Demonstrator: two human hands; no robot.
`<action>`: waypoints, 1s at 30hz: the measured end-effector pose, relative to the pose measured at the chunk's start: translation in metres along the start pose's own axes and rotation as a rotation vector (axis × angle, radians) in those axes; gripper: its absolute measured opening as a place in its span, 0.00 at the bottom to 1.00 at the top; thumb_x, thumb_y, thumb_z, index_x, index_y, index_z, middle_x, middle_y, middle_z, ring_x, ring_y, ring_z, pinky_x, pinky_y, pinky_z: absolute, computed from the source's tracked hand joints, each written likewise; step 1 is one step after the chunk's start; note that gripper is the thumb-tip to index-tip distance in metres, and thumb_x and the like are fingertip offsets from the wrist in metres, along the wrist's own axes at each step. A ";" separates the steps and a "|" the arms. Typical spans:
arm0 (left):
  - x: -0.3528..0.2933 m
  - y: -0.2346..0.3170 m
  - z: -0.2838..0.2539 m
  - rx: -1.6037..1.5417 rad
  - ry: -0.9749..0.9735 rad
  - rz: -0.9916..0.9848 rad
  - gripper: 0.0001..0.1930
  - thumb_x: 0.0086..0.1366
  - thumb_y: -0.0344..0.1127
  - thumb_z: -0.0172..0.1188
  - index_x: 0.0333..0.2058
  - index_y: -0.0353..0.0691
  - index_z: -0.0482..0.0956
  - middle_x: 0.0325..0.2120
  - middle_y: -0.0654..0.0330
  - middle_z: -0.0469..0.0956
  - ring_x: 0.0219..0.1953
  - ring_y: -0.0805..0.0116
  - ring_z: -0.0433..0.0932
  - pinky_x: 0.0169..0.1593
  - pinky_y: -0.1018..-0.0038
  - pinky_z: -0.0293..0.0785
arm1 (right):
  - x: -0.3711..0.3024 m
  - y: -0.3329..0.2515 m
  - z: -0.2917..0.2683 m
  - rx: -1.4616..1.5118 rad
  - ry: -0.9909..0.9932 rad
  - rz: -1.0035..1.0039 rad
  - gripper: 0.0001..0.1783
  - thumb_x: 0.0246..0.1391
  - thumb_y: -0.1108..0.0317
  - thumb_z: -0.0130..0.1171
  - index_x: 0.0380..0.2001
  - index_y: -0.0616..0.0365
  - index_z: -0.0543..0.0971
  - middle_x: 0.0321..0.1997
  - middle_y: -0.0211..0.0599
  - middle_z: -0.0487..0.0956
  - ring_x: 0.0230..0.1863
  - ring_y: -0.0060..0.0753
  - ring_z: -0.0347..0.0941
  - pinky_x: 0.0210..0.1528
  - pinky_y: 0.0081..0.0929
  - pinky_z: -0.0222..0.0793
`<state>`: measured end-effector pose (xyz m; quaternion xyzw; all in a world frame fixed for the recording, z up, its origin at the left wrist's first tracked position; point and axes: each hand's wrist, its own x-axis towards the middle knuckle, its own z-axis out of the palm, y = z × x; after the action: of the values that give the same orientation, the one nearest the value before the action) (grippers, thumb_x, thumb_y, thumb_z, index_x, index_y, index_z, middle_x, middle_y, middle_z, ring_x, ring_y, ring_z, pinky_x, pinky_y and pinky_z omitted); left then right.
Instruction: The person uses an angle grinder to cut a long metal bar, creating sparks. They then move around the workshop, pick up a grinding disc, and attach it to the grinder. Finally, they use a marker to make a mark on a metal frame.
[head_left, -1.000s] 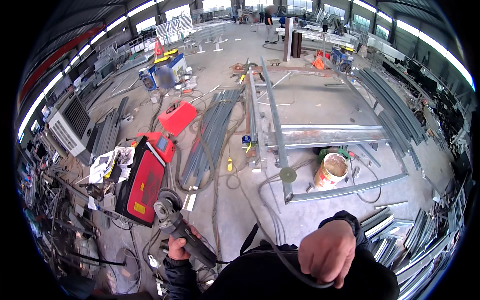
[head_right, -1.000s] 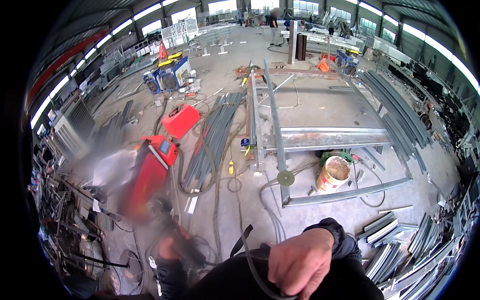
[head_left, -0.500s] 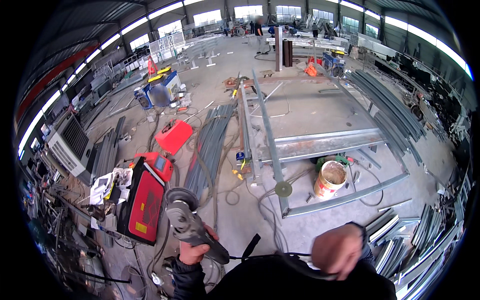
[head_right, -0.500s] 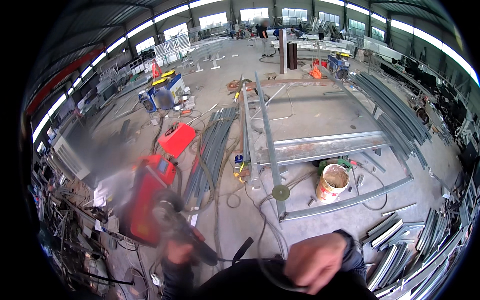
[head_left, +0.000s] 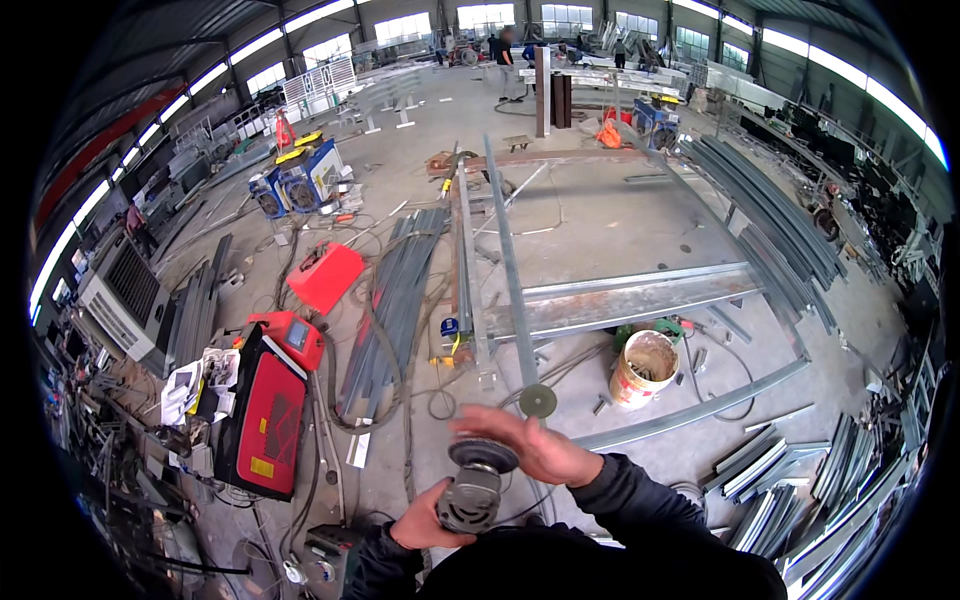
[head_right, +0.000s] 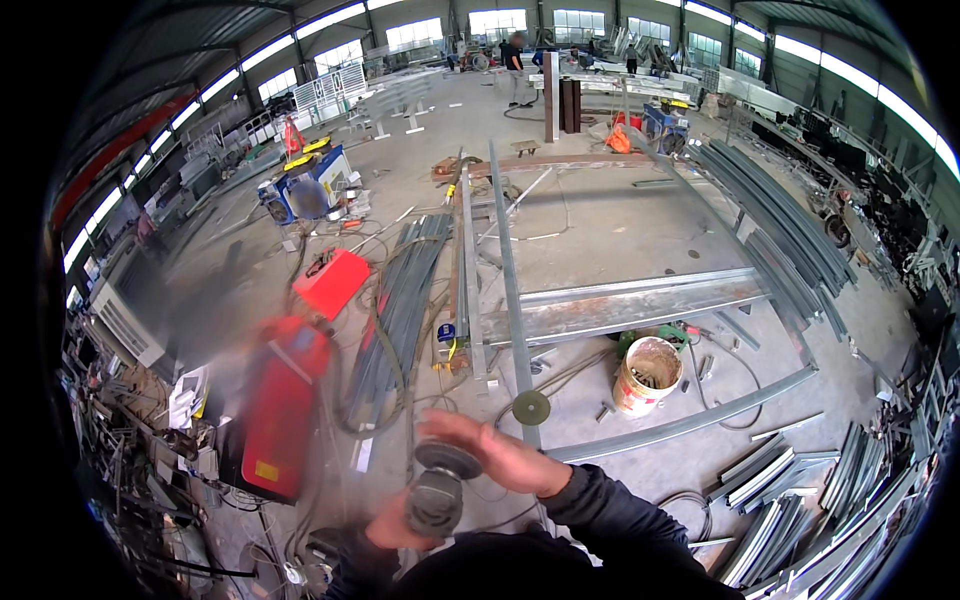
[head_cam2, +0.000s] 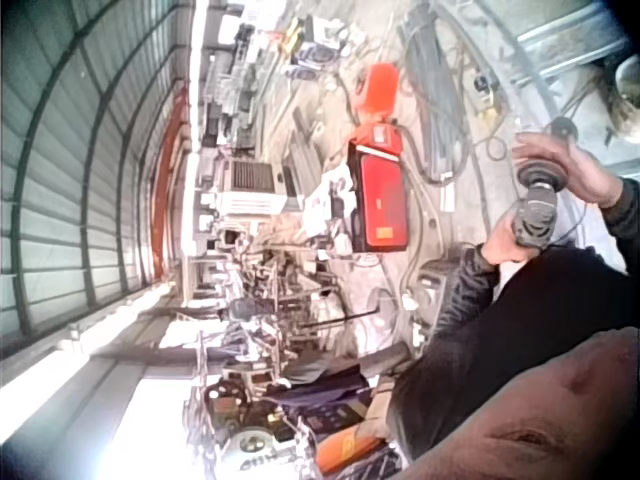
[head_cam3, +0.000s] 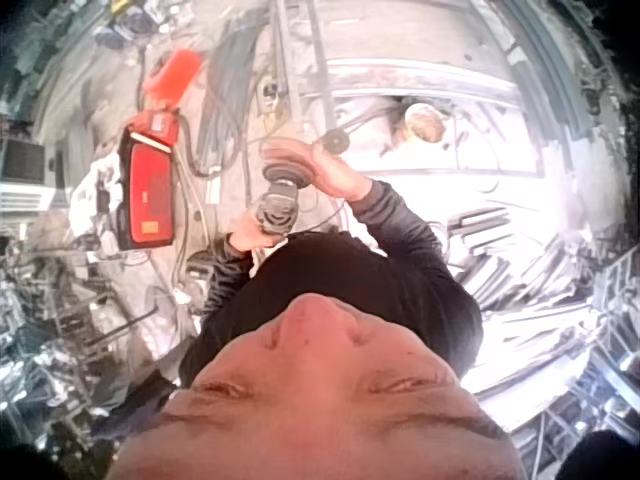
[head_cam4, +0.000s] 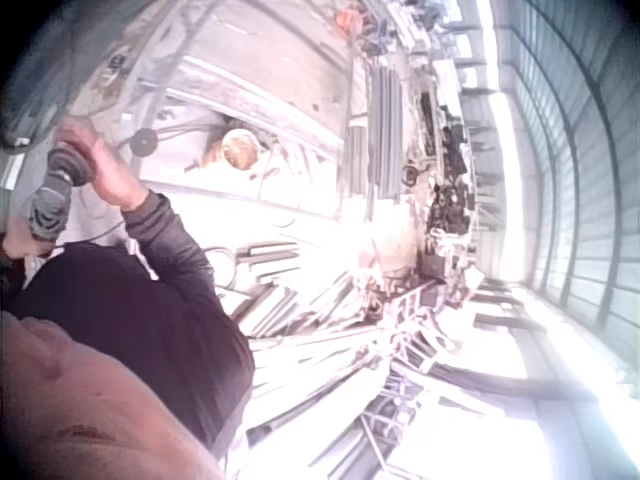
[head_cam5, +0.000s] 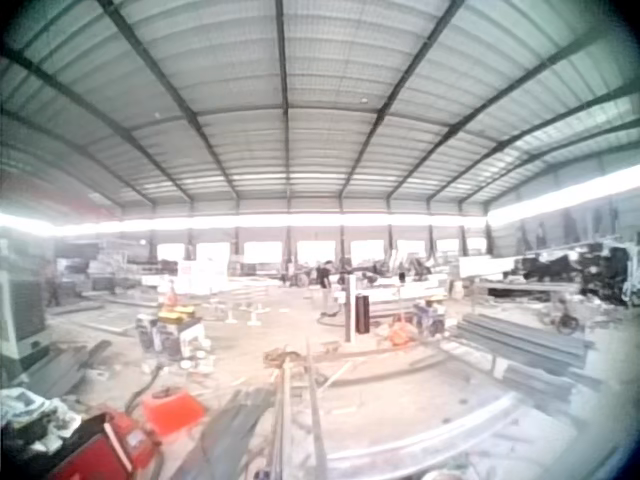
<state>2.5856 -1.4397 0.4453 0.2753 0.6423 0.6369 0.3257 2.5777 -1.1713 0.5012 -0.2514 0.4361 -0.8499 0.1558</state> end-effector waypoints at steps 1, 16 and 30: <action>0.005 -0.010 0.002 -0.021 -0.023 -0.026 0.42 0.47 0.28 0.80 0.62 0.38 0.70 0.54 0.60 0.77 0.56 0.69 0.75 0.62 0.66 0.71 | 0.005 0.000 -0.003 0.007 -0.057 0.026 0.44 0.73 0.35 0.37 0.74 0.62 0.60 0.75 0.50 0.64 0.74 0.43 0.62 0.74 0.41 0.58; 0.024 -0.036 -0.074 -0.322 0.039 0.041 0.41 0.62 0.45 0.72 0.66 0.33 0.62 0.53 0.57 0.77 0.54 0.68 0.76 0.59 0.70 0.73 | 0.065 0.059 0.013 -0.226 0.381 0.082 0.16 0.73 0.68 0.48 0.53 0.66 0.78 0.58 0.37 0.78 0.61 0.29 0.71 0.67 0.29 0.63; -0.009 -0.016 -0.138 -0.240 0.039 0.277 0.43 0.54 0.38 0.72 0.66 0.44 0.60 0.63 0.58 0.66 0.66 0.63 0.68 0.68 0.65 0.65 | 0.133 0.091 0.062 -0.919 -0.057 -0.653 0.22 0.71 0.59 0.50 0.53 0.69 0.73 0.62 0.60 0.71 0.64 0.64 0.70 0.65 0.57 0.66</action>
<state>2.4863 -1.5354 0.4266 0.3078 0.5237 0.7530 0.2529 2.5070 -1.3286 0.4961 -0.4382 0.6565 -0.5697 -0.2291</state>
